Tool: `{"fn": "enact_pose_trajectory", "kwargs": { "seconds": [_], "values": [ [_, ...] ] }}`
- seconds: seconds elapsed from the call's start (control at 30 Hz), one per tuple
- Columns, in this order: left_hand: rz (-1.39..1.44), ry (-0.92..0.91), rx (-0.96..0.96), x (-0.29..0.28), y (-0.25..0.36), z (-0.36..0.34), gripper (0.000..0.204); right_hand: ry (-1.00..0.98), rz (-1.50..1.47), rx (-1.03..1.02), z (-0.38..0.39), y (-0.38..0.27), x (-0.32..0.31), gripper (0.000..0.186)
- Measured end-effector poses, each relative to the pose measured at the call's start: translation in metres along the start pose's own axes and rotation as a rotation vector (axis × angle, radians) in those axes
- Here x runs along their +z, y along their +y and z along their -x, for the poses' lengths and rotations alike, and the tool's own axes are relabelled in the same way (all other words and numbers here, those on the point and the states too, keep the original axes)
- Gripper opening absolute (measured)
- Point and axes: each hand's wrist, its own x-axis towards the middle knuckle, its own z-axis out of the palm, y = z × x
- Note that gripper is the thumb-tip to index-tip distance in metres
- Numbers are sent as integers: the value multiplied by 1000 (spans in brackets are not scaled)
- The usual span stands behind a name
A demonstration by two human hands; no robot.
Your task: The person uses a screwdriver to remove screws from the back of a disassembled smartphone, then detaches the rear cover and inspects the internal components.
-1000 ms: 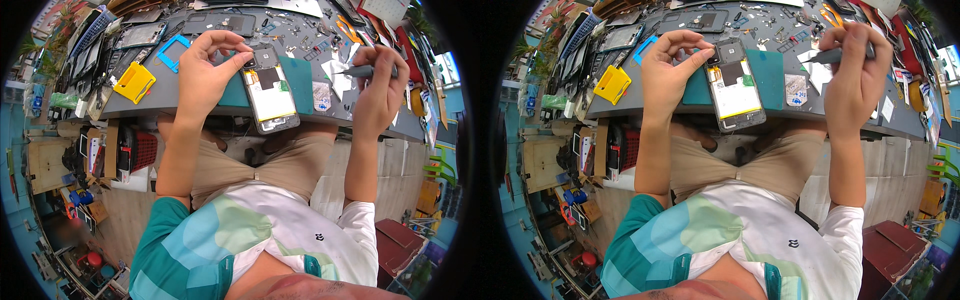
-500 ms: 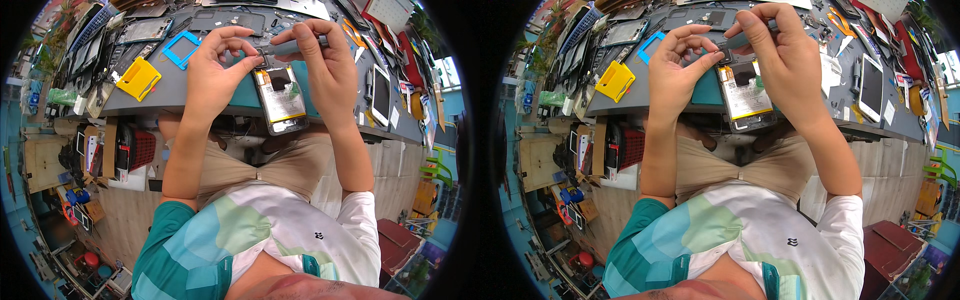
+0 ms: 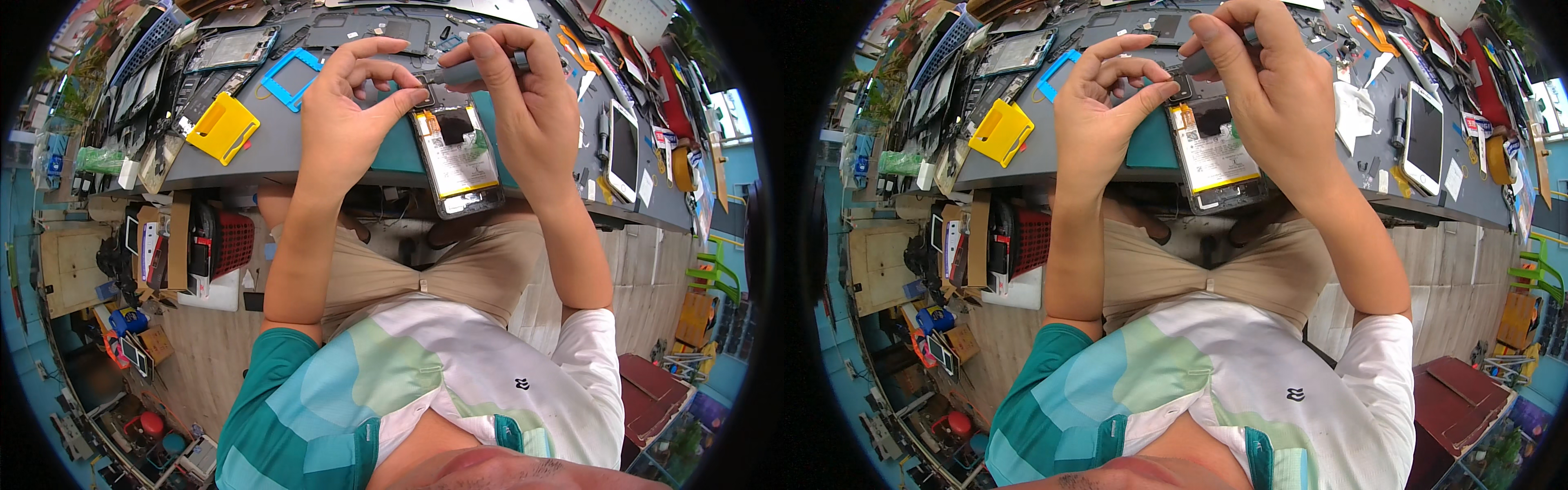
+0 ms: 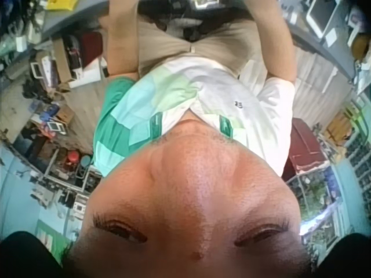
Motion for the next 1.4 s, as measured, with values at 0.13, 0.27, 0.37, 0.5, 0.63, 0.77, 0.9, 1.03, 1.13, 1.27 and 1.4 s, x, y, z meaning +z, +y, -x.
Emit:
{"fn": "enact_pose_trajectory", "kwargs": {
  "seconds": [0.13, 0.27, 0.37, 0.5, 0.63, 0.77, 0.9, 1.03, 1.13, 1.27, 1.4],
  "values": [
    [-19, 8, 9, 3, 0, 0, 54, -22, 159, -27, -3, -9, 0, 20],
    [-98, 12, 54, 5, 2, 1, 54, -172, 376, -145, -16, -25, -5, 24],
    [-124, -19, 16, 6, 9, 0, 56, -251, 290, -79, -23, -29, -11, 23],
    [-66, -23, 57, 9, 1, -2, 56, -260, 235, -46, -30, -20, -14, 23],
    [-134, -47, 78, 8, 5, 1, 56, -276, 311, -62, -32, -18, -16, 23],
    [-66, -57, 82, 9, -3, 0, 57, -267, 346, -90, -32, -12, -17, 24],
    [-77, -47, 115, 8, -2, 1, 57, -277, 359, -46, -33, -16, -15, 24],
    [-94, -42, 114, 8, 0, 1, 58, -290, 316, -36, -35, -6, -17, 24],
    [-71, -41, 113, 9, -2, 1, 57, -303, 308, -53, -37, -5, -18, 25],
    [-45, -45, 80, 9, -1, 2, 55, -348, 347, -33, -41, -13, -19, 26],
    [-17, -50, 40, 8, -4, 1, 54, -403, 441, -28, -49, -30, -16, 26]
  ]
}}
